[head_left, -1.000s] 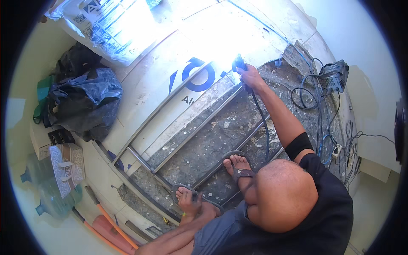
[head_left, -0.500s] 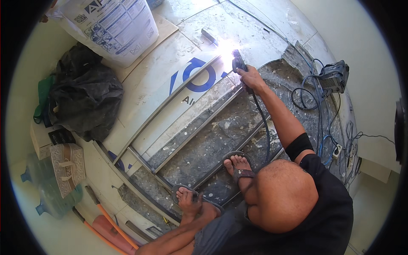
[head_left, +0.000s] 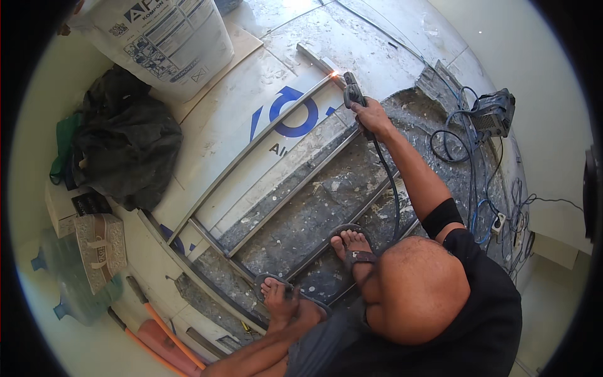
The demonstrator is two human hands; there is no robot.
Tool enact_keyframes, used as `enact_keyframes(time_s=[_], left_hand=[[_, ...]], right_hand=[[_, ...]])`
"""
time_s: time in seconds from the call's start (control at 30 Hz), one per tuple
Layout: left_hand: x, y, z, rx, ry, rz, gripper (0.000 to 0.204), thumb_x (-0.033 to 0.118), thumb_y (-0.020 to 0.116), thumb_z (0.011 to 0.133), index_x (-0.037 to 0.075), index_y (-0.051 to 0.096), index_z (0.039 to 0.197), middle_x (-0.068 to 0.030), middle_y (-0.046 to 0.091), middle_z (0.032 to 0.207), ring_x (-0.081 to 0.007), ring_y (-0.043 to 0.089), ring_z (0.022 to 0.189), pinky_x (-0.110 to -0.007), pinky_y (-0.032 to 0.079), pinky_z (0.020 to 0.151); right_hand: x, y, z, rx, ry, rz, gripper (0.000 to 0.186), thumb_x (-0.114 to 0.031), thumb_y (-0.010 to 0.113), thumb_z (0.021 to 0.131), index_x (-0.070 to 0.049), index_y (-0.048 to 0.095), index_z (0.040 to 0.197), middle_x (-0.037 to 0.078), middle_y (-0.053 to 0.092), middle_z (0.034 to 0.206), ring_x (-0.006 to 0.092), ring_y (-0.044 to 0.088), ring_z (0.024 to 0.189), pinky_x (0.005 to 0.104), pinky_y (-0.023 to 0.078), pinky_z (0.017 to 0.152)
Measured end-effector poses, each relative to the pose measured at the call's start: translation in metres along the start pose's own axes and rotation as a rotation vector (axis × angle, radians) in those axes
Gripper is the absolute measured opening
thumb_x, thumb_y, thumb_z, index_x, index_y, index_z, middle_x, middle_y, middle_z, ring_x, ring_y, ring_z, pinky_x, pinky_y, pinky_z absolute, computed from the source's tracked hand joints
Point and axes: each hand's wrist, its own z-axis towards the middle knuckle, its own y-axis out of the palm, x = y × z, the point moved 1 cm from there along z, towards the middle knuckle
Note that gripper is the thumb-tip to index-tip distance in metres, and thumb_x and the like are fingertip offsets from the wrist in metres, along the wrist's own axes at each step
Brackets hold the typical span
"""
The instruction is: Welding sections of a large metal frame on the floor using an electrode holder.
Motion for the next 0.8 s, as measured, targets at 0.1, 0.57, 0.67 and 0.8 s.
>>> enact_keyframes(time_s=[0.1,0.57,0.67,0.8], left_hand=[[-0.002,0.000,-0.002,-0.005,-0.017,-0.010,0.031,0.026,0.084,0.066,0.009,0.060,0.077,-0.0113,0.058,0.078,-0.0369,0.060,0.070,-0.046,0.047,0.062],[0.005,-0.004,0.003,-0.018,-0.024,-0.017,0.033,0.026,0.085,0.065,0.008,0.060,0.076,-0.0119,0.058,0.078,-0.0370,0.059,0.071,-0.046,0.046,0.062],[0.003,-0.004,0.001,-0.022,-0.028,-0.018,0.033,0.026,0.085,0.065,0.008,0.060,0.076,-0.0119,0.058,0.078,-0.0368,0.059,0.070,-0.045,0.046,0.062],[0.003,-0.002,0.000,-0.008,-0.020,-0.019,0.032,0.025,0.085,0.065,0.008,0.060,0.076,-0.0116,0.057,0.077,-0.0366,0.059,0.070,-0.045,0.046,0.062]], right_hand=[[-0.001,0.002,0.000,-0.007,0.038,0.001,0.027,-0.029,0.061,0.093,-0.002,0.058,0.095,0.004,0.051,0.060,0.0149,0.051,0.046,0.0332,0.041,0.041],[-0.003,0.003,0.004,-0.011,0.039,0.020,0.028,-0.029,0.059,0.094,-0.002,0.056,0.094,0.004,0.049,0.059,0.0151,0.049,0.044,0.0332,0.039,0.039],[-0.008,0.006,0.004,-0.003,0.045,0.024,0.027,-0.029,0.059,0.094,-0.002,0.056,0.095,0.004,0.049,0.060,0.0148,0.049,0.043,0.0334,0.038,0.037],[-0.006,0.005,0.007,-0.009,0.054,0.023,0.026,-0.028,0.059,0.094,-0.002,0.056,0.096,0.004,0.049,0.060,0.0145,0.049,0.043,0.0332,0.038,0.037]])
